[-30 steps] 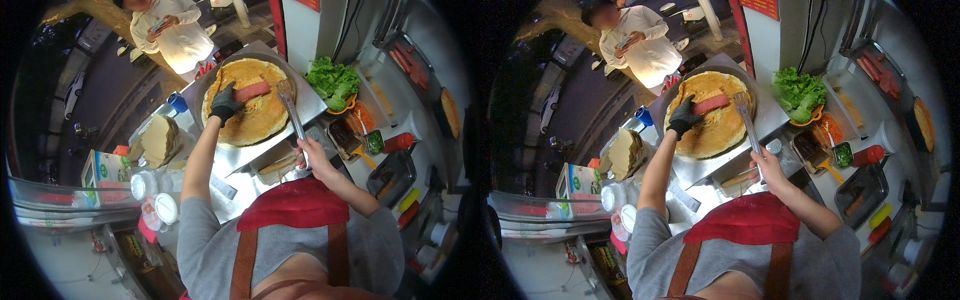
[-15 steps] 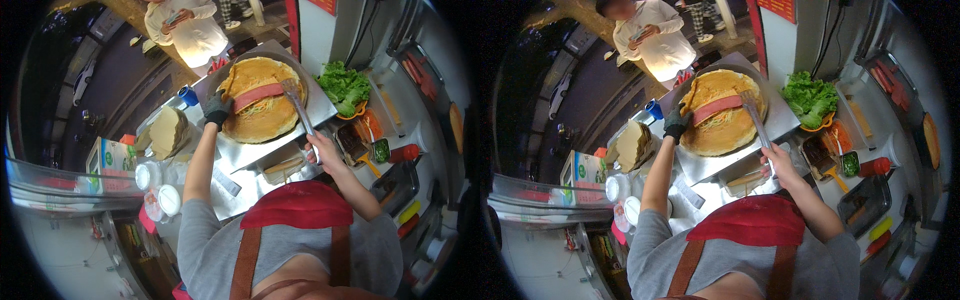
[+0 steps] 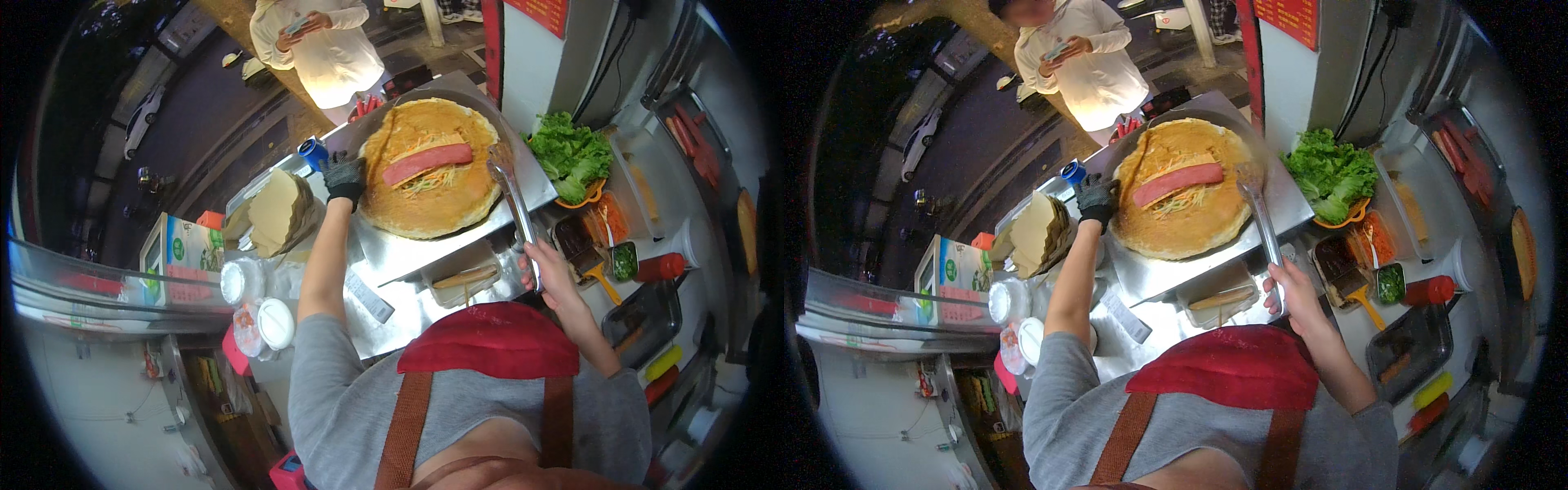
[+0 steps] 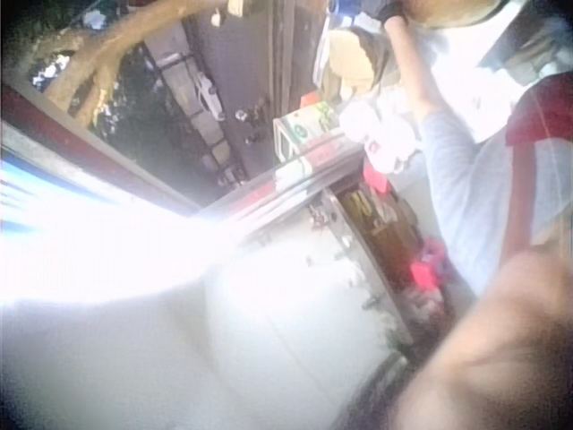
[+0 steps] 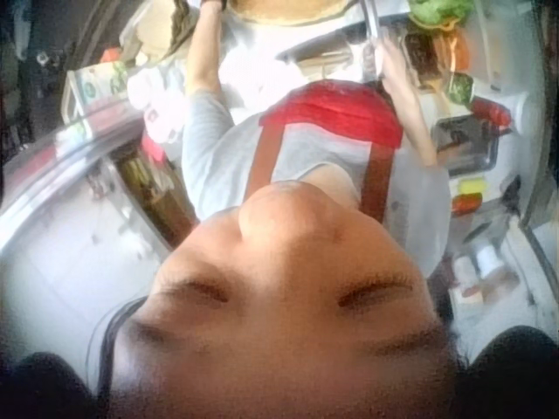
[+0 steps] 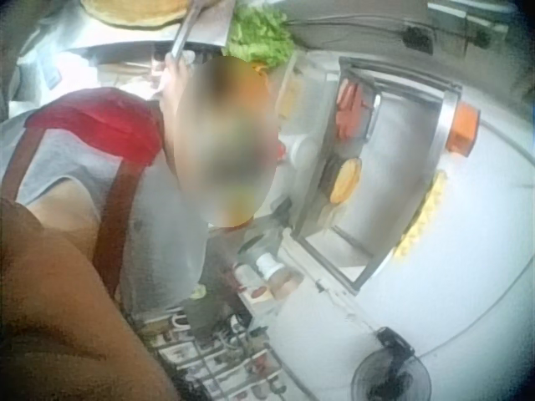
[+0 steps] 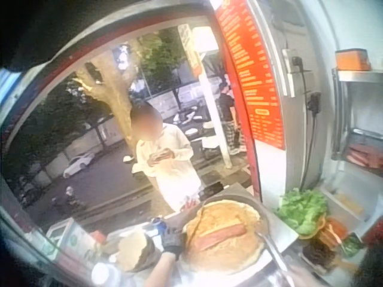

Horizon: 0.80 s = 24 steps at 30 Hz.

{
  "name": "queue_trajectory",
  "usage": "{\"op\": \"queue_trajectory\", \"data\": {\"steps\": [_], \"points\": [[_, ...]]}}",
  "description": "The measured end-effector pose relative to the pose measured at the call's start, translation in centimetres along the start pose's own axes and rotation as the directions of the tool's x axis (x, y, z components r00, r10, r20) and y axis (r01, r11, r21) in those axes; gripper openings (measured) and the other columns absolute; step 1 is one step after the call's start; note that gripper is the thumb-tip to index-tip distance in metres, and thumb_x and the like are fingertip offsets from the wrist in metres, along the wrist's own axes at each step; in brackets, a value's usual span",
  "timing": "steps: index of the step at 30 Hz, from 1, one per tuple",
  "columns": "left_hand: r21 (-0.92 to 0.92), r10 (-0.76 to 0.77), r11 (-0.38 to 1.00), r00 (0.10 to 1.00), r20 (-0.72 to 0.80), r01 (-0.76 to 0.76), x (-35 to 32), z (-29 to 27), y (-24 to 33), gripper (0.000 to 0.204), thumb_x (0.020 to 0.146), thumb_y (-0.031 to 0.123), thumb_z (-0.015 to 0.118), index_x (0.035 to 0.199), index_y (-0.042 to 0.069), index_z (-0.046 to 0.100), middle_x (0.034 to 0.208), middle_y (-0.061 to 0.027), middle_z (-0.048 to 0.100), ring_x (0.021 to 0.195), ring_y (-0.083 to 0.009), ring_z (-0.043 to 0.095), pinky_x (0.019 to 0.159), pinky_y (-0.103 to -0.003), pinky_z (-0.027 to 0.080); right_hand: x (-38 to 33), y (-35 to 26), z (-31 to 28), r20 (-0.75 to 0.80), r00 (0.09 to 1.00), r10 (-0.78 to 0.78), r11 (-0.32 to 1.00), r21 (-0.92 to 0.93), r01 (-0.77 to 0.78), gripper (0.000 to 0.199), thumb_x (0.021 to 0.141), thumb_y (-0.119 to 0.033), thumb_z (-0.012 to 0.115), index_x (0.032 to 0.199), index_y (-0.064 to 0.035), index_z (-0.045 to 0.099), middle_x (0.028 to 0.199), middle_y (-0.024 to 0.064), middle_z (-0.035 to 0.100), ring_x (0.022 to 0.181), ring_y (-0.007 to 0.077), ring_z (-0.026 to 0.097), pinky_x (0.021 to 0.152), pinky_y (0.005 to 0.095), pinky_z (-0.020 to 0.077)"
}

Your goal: The person prepares a street food wrap on a flat griddle. They place a sausage and shredded vegetables onto a large crepe, add lettuce, fold the crepe, and cut it into pieces. They then crack an egg onto the griddle and cook it.

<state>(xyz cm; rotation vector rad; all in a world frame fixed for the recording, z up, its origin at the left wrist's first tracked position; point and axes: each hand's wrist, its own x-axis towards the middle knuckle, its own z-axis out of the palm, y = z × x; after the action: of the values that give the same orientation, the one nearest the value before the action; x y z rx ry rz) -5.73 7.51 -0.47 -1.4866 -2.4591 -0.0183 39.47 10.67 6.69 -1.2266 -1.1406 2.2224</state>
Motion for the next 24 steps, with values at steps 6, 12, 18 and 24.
{"op": "queue_trajectory", "data": {"steps": [6, 12, 18, 24], "points": [[0.063, -0.158, 0.985, 0.987, -0.013, 0.158, -0.6, -0.3, 0.1, 0.03, 0.079, 0.023, 0.047, 0.106, 0.019, 0.059, 0.118, -0.0124, 0.05, 0.114, -0.0309, 0.041, 0.096, -0.052, 0.023, -0.9, 0.3, -1.6, -0.05, 0.996, -0.071, 0.997, -0.021, 0.07, 0.025, 0.09, -0.027, 0.047, 0.108, -0.0094, 0.049, 0.069, 0.0015, 0.052, 0.048, 0.0098, 0.052, 0.039, 0.0196, 0.0385], [-0.226, 0.034, 0.971, 0.984, -0.176, -0.074, -2.0, -3.6, 4.7, 0.039, 0.076, 0.026, 0.057, 0.114, 0.016, 0.055, 0.12, -0.0134, 0.049, 0.113, -0.0322, 0.042, 0.096, -0.042, 0.031, -0.6, 0.7, -3.5, -0.07, 0.994, -0.081, 0.994, -0.081, 0.075, 0.029, 0.089, -0.025, 0.047, 0.113, -0.008, 0.047, 0.067, 0.0017, 0.052, 0.045, 0.0088, 0.051, 0.036, 0.019, 0.0392], [-0.354, 0.232, 0.912, 0.972, 0.027, -0.208, -0.9, -4.4, 8.4, 0.063, 0.069, 0.048, 0.063, 0.119, 0.014, 0.05, 0.121, -0.0128, 0.048, 0.118, -0.0335, 0.038, 0.1, -0.049, 0.021, -0.5, 0.4, -3.8, -0.038, 0.997, -0.064, 0.993, -0.106, 0.059, 0.034, 0.089, -0.024, 0.047, 0.119, -0.0075, 0.044, 0.067, 0.0018, 0.052, 0.045, 0.0088, 0.051, 0.037, 0.0188, 0.0402], [-0.368, 0.268, 0.906, 0.957, 0.114, -0.209, 0.4, -4.5, 9.1, 0.066, 0.064, 0.043, 0.069, 0.12, 0.013, 0.05, 0.117, -0.0124, 0.052, 0.112, -0.033, 0.044, 0.1, -0.046, 0.024, -0.5, 0.8, -3.9, 0.004, 0.997, -0.072, 0.993, -0.089, 0.072, 0.043, 0.089, -0.023, 0.048, 0.128, -0.0084, 0.038, 0.067, 0.0014, 0.051, 0.045, 0.0087, 0.051, 0.038, 0.0188, 0.0408]]}}
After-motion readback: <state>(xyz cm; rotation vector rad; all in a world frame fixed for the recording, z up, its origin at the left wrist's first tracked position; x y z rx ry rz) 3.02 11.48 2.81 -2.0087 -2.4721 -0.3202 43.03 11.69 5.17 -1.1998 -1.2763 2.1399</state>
